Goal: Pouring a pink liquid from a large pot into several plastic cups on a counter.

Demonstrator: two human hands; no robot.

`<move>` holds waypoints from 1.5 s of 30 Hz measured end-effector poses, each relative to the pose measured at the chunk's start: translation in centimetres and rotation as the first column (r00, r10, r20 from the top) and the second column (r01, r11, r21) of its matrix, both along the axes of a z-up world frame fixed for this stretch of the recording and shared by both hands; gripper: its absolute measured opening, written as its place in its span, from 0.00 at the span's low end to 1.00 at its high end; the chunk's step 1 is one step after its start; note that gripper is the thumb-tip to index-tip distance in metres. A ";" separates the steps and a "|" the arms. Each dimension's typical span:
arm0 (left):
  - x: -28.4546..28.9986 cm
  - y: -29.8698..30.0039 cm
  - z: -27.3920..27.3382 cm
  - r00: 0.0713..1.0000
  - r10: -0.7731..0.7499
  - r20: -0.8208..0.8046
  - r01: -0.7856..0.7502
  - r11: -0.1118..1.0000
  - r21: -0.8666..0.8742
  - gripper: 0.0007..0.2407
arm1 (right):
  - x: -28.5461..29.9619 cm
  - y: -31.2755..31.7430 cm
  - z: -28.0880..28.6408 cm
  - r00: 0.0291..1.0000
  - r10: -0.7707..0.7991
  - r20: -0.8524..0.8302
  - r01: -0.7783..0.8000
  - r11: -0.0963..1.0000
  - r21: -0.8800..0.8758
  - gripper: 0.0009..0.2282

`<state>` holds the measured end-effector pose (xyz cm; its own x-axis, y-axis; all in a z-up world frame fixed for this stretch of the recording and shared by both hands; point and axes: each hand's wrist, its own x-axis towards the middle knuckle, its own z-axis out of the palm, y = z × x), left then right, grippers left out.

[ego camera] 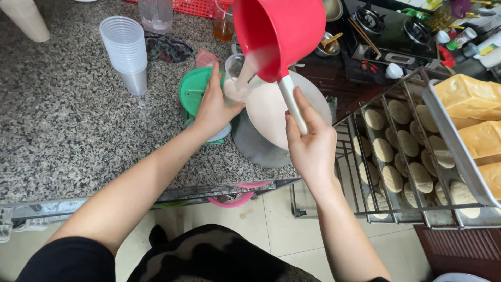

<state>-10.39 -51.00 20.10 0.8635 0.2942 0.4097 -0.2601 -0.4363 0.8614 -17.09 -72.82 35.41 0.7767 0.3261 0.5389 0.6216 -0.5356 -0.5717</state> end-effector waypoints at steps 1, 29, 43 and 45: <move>0.0 0.0 0.0 1.000 -0.007 0.006 0.007 1.000 -0.001 0.49 | -0.1 0.0 0.0 1.000 -0.013 0.004 0.013 1.000 -0.008 0.21; -0.5 -0.1 -1.1 1.000 -0.026 -0.002 0.026 1.000 -0.005 0.49 | 2.3 -3.6 -2.1 0.726 0.423 -0.542 0.243 0.579 0.778 0.22; -5.5 3.9 -1.7 0.999 0.021 -0.031 -0.022 0.999 -0.032 0.50 | 3.8 -8.5 -9.1 0.928 -0.354 -0.113 0.287 0.877 -0.386 0.22; -6.4 4.8 -2.0 0.999 0.032 -0.033 -0.035 0.997 -0.064 0.49 | 3.7 -8.0 -8.6 0.919 -0.381 -0.103 0.287 0.823 -0.491 0.23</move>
